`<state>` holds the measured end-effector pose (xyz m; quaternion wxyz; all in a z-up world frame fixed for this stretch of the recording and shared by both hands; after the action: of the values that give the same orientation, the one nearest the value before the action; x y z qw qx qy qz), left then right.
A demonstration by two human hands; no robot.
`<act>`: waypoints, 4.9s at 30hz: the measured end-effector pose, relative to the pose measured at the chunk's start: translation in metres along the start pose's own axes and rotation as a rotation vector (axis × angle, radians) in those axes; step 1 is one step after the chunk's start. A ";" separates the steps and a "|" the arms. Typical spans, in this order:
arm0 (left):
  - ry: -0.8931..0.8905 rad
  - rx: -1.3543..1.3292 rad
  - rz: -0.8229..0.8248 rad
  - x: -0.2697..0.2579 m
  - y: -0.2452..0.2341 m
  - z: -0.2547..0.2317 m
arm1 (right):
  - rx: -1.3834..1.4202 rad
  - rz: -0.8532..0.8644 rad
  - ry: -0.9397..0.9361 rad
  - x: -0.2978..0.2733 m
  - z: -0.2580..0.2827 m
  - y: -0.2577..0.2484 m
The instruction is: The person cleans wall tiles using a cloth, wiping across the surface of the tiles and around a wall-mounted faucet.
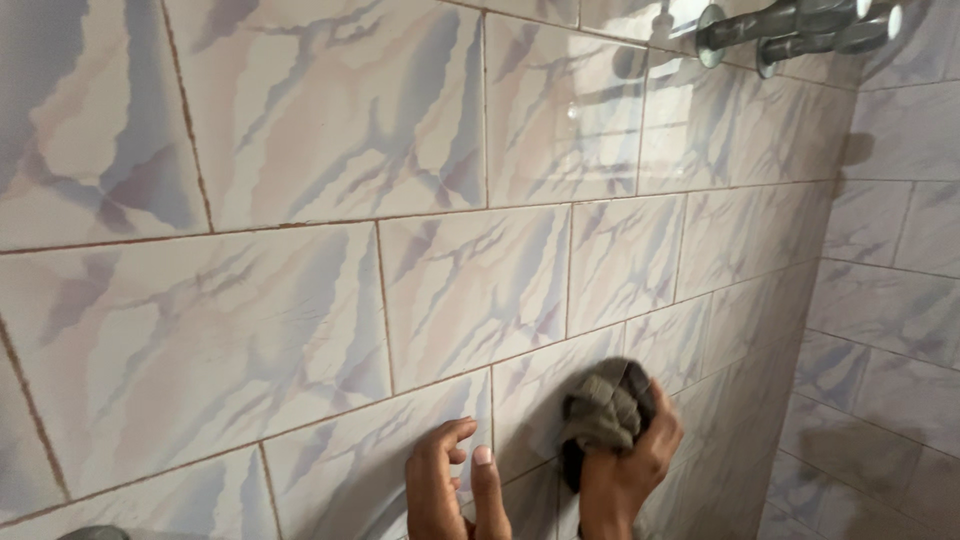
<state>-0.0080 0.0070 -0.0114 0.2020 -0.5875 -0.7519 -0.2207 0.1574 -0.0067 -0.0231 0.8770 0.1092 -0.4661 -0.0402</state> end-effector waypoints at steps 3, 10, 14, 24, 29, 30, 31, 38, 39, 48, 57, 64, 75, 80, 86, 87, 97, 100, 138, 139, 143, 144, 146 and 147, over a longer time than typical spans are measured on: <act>0.004 0.021 0.058 0.002 -0.002 -0.002 | 0.009 -0.027 -0.105 0.024 0.022 0.004; -0.120 0.038 0.107 0.005 -0.012 0.003 | 0.174 -0.019 -0.194 0.027 0.077 0.008; -0.259 0.005 0.099 0.008 -0.023 0.025 | 0.098 0.073 -0.232 0.008 0.096 0.003; 0.149 0.112 -0.262 0.033 -0.116 0.021 | 0.458 0.019 -0.067 -0.065 0.131 -0.001; 0.111 0.107 -0.155 0.049 -0.143 0.005 | 0.649 -0.091 0.030 -0.077 0.144 0.017; 0.111 0.108 -0.161 0.050 -0.147 0.002 | 0.537 -0.096 -0.028 -0.077 0.148 0.017; 0.079 0.104 -0.149 0.051 -0.150 0.000 | 0.426 -0.102 -0.083 -0.077 0.153 0.018; -0.144 0.098 -0.069 0.059 -0.165 -0.016 | 0.422 -0.074 -0.087 -0.081 0.189 0.020; -0.143 0.098 -0.063 0.061 -0.168 -0.019 | 0.426 -0.054 -0.153 -0.084 0.196 0.020; 0.227 0.173 -0.098 0.060 -0.173 0.034 | 0.347 0.105 -0.407 -0.140 0.255 0.015; -0.195 0.160 0.048 0.054 -0.172 0.038 | 0.191 0.116 -0.724 -0.190 0.150 0.016; 0.019 0.109 0.000 0.054 -0.167 0.022 | 0.384 -0.016 -0.303 -0.202 0.052 0.029; -0.108 0.064 0.077 0.060 -0.170 0.037 | 0.456 -0.132 -0.006 -0.096 0.158 0.028; 0.202 0.056 0.026 0.053 -0.172 0.039 | 0.341 -0.051 -0.185 -0.094 0.219 0.025; 0.378 -0.109 0.110 0.060 -0.178 0.044 | 0.398 0.090 -0.503 -0.135 0.244 0.010; 0.378 -0.113 0.117 0.063 -0.179 0.045 | 0.358 0.139 -0.515 -0.146 0.235 0.010; 0.362 -0.122 0.043 0.056 -0.167 0.038 | 0.306 0.056 -0.645 -0.196 0.074 0.030; 0.391 -0.135 0.049 0.055 -0.164 0.040 | 0.388 -0.005 -0.450 -0.177 0.081 0.026; 0.354 -0.072 -0.011 0.055 -0.174 0.027 | 0.247 0.072 -0.524 -0.176 0.082 0.014; 0.355 -0.066 0.001 0.055 -0.176 0.026 | 0.264 0.060 -0.351 -0.172 0.085 0.013; 0.374 -0.002 0.066 0.053 -0.185 0.018 | 0.294 -0.009 -0.291 -0.133 0.114 0.016; 0.372 0.003 0.065 0.051 -0.186 0.016 | 0.458 -0.042 -0.101 -0.124 0.123 0.019; 0.321 -0.002 0.050 0.048 -0.185 0.012 | 0.618 -0.073 0.095 -0.105 0.142 0.021; 0.321 0.000 0.048 0.048 -0.185 0.011 | 0.554 -0.061 0.036 -0.096 0.152 0.022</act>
<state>-0.1991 0.0123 -0.0108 0.3249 -0.5626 -0.6955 -0.3071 -0.0226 0.0079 -0.0138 0.8202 0.3597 -0.4402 0.0643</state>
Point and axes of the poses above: each hand's wrist, its own x-axis towards the middle knuckle, its own y-axis out of the palm, z = x × y, the point moved 1 cm from there along x, towards the middle knuckle, and after that the axes turned 13 degrees about -y, right-handed, at the moved point
